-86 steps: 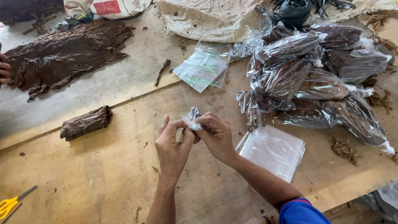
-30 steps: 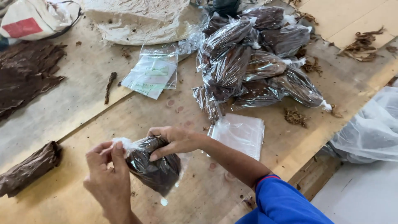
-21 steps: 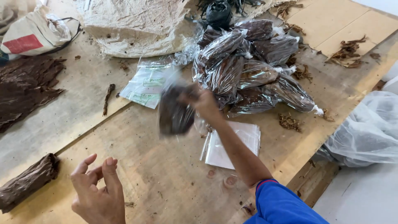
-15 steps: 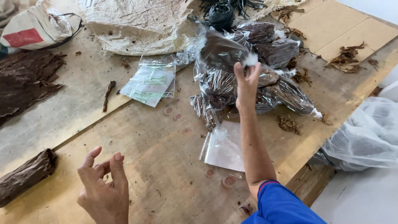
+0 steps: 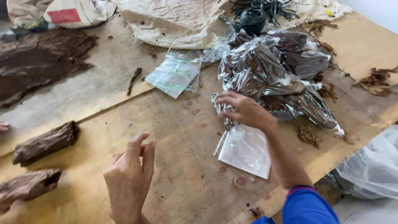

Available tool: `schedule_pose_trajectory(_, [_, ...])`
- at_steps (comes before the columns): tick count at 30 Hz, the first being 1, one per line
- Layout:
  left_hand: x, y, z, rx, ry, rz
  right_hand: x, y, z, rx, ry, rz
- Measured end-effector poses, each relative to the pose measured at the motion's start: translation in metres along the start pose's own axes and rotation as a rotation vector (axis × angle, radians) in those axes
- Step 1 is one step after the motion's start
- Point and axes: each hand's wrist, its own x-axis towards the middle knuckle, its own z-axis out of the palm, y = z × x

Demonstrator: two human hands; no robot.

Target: The person places rolled dried leaves into clear plastic bags, folds the bag edges, and ties them with white string. A second person folds similar leaves on the same table. The camera wearer repeats the bagging and tying process for multiple leaf bundles.

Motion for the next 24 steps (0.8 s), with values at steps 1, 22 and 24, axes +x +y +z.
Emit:
schedule_pose_trajectory(1, [-0.001, 0.0, -0.003, -0.003, 0.002, -0.024, -0.014, 0.011, 0.003, -0.008, -0.022, -0.005])
schedule_pose_trajectory(22, [-0.037, 0.023, -0.017, 0.191, -0.496, 0.304, -0.208, 0.106, 0.089, -0.081, 0.105, 0.233])
schedule_pose_trajectory(24, [-0.036, 0.023, -0.018, 0.195, -0.475, 0.304, -0.205, 0.107, 0.092, -0.181, 0.241, 0.079])
